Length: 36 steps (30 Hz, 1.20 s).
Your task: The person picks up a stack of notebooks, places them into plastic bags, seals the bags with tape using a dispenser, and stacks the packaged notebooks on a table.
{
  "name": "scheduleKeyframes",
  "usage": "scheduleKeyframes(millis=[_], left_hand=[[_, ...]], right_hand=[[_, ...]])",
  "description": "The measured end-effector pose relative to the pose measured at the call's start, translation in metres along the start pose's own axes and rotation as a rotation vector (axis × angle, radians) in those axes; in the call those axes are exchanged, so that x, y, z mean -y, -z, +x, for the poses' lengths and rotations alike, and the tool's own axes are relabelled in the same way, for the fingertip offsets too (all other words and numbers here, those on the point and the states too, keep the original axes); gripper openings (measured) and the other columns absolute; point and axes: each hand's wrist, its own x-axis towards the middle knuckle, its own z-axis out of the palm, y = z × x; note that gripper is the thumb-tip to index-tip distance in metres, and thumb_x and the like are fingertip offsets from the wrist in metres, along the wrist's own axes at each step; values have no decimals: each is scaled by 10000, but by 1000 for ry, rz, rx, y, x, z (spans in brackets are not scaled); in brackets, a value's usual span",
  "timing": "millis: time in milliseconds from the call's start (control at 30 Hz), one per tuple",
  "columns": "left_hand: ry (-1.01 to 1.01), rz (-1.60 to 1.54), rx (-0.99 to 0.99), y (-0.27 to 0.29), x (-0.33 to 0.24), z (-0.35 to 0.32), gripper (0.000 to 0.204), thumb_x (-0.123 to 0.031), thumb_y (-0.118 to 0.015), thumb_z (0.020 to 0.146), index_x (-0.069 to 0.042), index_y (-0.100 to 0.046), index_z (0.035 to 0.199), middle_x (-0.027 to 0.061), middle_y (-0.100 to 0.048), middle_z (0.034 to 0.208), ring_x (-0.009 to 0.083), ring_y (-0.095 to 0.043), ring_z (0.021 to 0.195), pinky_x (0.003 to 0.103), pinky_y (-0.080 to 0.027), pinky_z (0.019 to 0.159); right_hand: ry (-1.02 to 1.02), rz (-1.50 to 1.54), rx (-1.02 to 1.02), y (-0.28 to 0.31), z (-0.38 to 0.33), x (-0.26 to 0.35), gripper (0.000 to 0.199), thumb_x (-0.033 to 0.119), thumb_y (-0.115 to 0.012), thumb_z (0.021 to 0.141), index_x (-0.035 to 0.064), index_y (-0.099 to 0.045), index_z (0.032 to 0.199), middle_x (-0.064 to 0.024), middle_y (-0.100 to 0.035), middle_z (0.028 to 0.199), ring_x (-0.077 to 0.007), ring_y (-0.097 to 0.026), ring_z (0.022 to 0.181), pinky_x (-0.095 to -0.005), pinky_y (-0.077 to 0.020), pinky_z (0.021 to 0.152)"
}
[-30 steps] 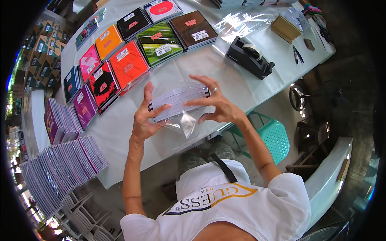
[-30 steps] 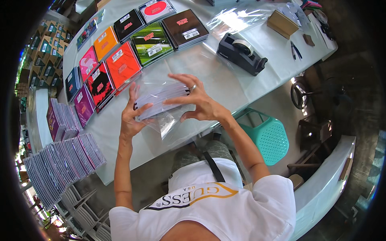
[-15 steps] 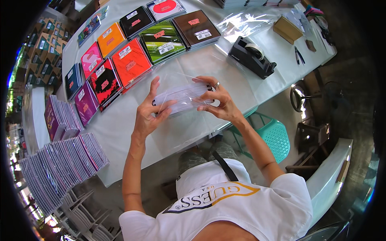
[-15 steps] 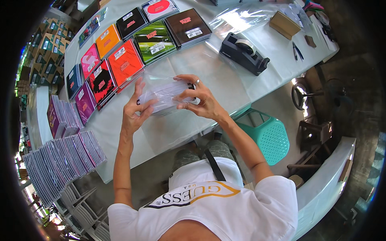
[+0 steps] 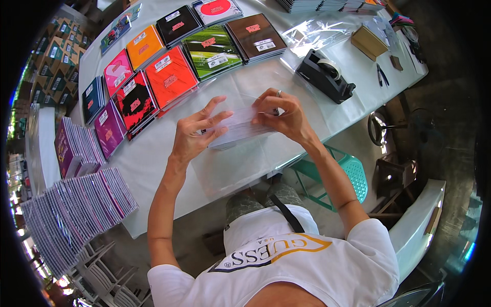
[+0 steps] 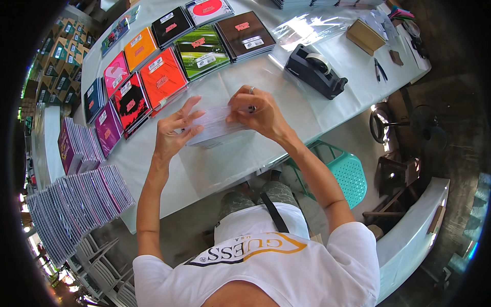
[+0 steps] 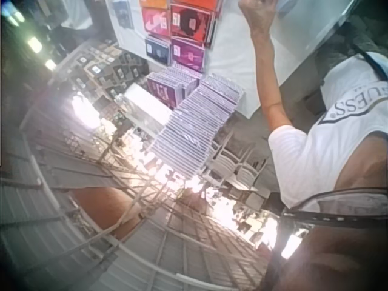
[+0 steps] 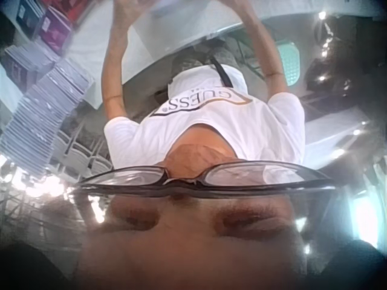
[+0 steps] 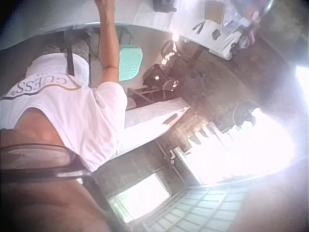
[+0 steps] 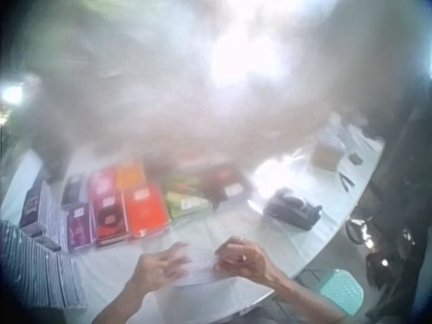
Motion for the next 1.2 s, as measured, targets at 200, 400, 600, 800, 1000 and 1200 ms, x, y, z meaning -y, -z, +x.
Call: scheduleKeyframes(millis=[200,400,600,800,1000,1200], left_hand=[[304,-494,-24,-7,-8,22,561,-158,-806,738,-53,-615,1255,114,-653,1196,169,-572,1159,267,-436,933],[498,-306,628,32,24,35,501,-292,-728,832,-3,-620,1226,89,-669,1162,129,-555,1108,260,-414,924],[75,315,683,30,-24,37,602,-289,-752,761,-148,-560,1314,-17,-575,1315,308,-523,1219,416,-409,1010],[-416,920,520,22,-35,9,761,-319,-760,726,-341,-430,1411,-43,-392,1488,406,-348,1344,573,-313,1080],[-558,911,385,15,-27,-1,689,-257,-756,735,-451,-489,1339,6,-434,1459,422,-452,1261,539,-334,1074],[-544,890,441,18,-29,1,676,-263,-750,739,-461,-493,1333,45,-433,1459,413,-467,1251,532,-345,1065]], right_hand=[[-313,268,59,9,13,1,262,85,-814,678,26,-729,918,-48,-643,944,-131,-587,862,-261,-454,763],[-316,360,292,9,23,7,197,38,-723,717,25,-751,912,-54,-655,993,-136,-575,865,-277,-433,809],[-26,89,266,7,11,9,284,-17,-665,657,80,-761,905,-25,-672,1004,-204,-553,954,-303,-434,816],[277,-782,134,1,-13,57,461,-67,-622,635,105,-711,1053,-41,-662,1012,-252,-512,1077,-326,-425,825],[-551,-182,-123,-49,-82,74,158,49,-645,863,43,-670,1019,-89,-662,869,-192,-620,838,-312,-475,727],[-594,755,-423,-123,-82,46,232,159,-610,940,-45,-636,834,-83,-644,738,-161,-618,618,-266,-496,615]])
